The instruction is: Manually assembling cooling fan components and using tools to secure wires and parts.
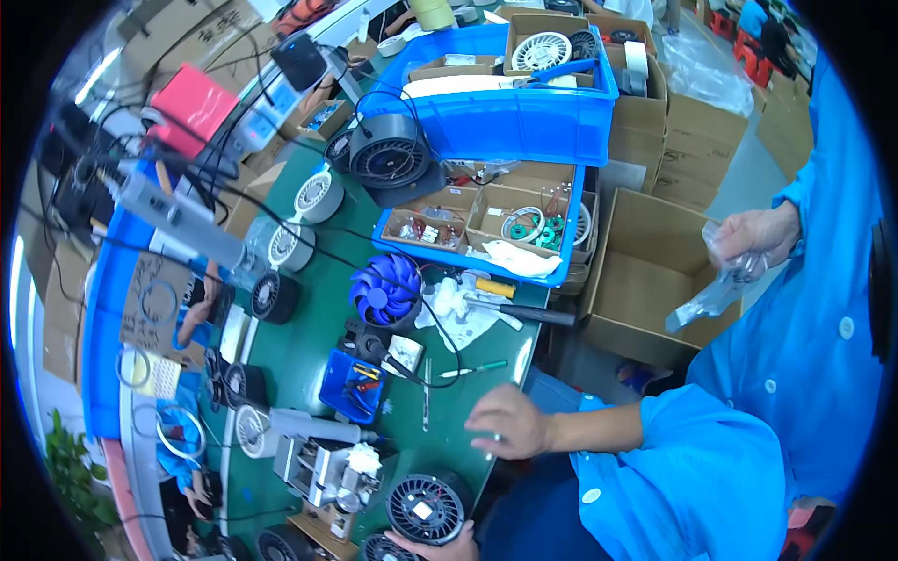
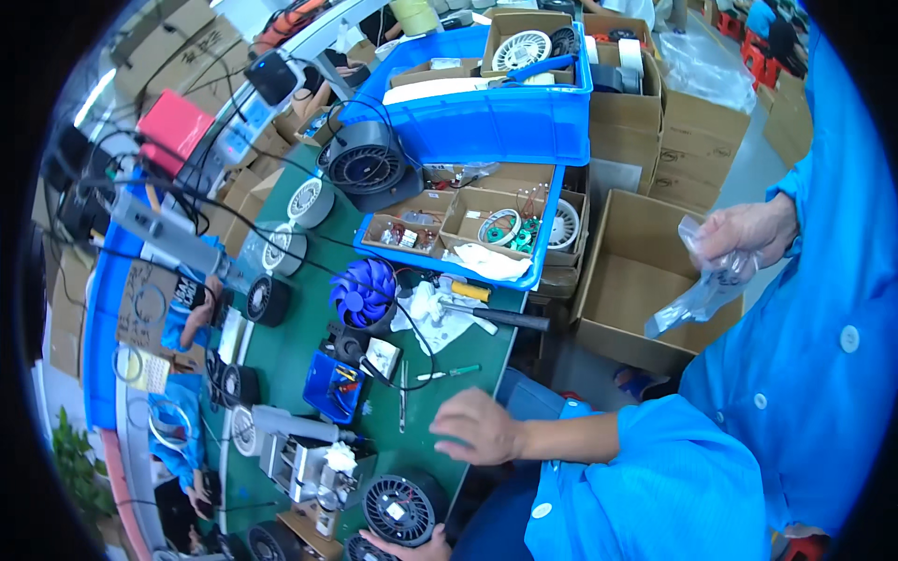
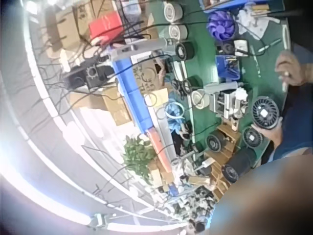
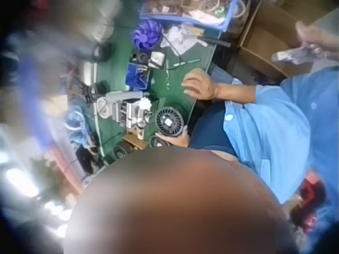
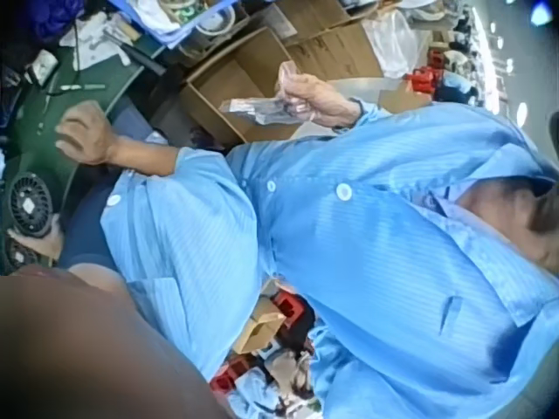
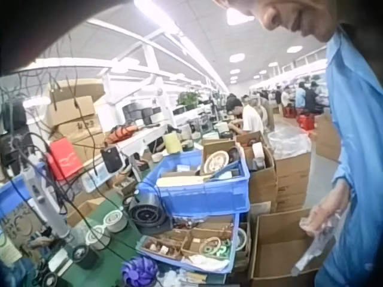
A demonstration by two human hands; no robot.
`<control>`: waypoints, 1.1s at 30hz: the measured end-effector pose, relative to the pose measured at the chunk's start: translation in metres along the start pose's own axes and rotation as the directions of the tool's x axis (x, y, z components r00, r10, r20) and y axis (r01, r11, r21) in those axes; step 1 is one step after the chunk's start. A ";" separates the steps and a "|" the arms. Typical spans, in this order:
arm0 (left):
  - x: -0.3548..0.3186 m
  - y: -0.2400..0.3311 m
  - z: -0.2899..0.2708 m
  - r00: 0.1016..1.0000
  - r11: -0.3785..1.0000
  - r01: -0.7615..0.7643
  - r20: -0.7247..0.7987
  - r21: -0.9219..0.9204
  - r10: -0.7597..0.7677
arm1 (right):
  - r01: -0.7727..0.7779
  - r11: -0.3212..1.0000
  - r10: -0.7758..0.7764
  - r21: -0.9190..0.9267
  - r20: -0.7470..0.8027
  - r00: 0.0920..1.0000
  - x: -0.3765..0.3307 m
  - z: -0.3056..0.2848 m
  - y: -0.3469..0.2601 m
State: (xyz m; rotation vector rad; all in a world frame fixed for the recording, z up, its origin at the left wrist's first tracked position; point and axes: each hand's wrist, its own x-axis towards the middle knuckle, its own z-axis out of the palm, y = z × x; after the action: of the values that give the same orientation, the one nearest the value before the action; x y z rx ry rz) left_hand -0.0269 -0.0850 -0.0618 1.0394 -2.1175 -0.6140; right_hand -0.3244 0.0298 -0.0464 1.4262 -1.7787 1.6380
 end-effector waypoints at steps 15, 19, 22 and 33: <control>0.002 -0.033 0.006 0.992 0.993 -0.114 -0.053 0.043 0.116 | -0.001 0.996 -0.016 0.091 0.182 0.983 0.011 0.019 0.008; 0.002 -0.023 0.008 0.998 0.997 0.005 -0.056 -0.072 -0.009 | -0.009 0.979 0.027 -0.206 0.083 0.996 0.078 -0.028 0.046; 0.004 -0.021 0.010 0.999 0.999 0.014 -0.051 -0.051 -0.016 | -0.099 0.875 0.196 -0.474 0.160 0.967 0.163 -0.060 0.113; 0.004 -0.021 0.016 0.988 0.992 -0.117 -0.107 -0.049 0.112 | 0.035 0.706 0.220 -0.707 0.266 0.939 0.184 -0.054 0.101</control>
State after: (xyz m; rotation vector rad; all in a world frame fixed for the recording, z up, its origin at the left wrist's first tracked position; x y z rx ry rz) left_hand -0.0300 -0.0986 -0.0847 0.8933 -2.0418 -0.5470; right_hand -0.5082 -0.0192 0.0567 1.2713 -2.3371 0.5830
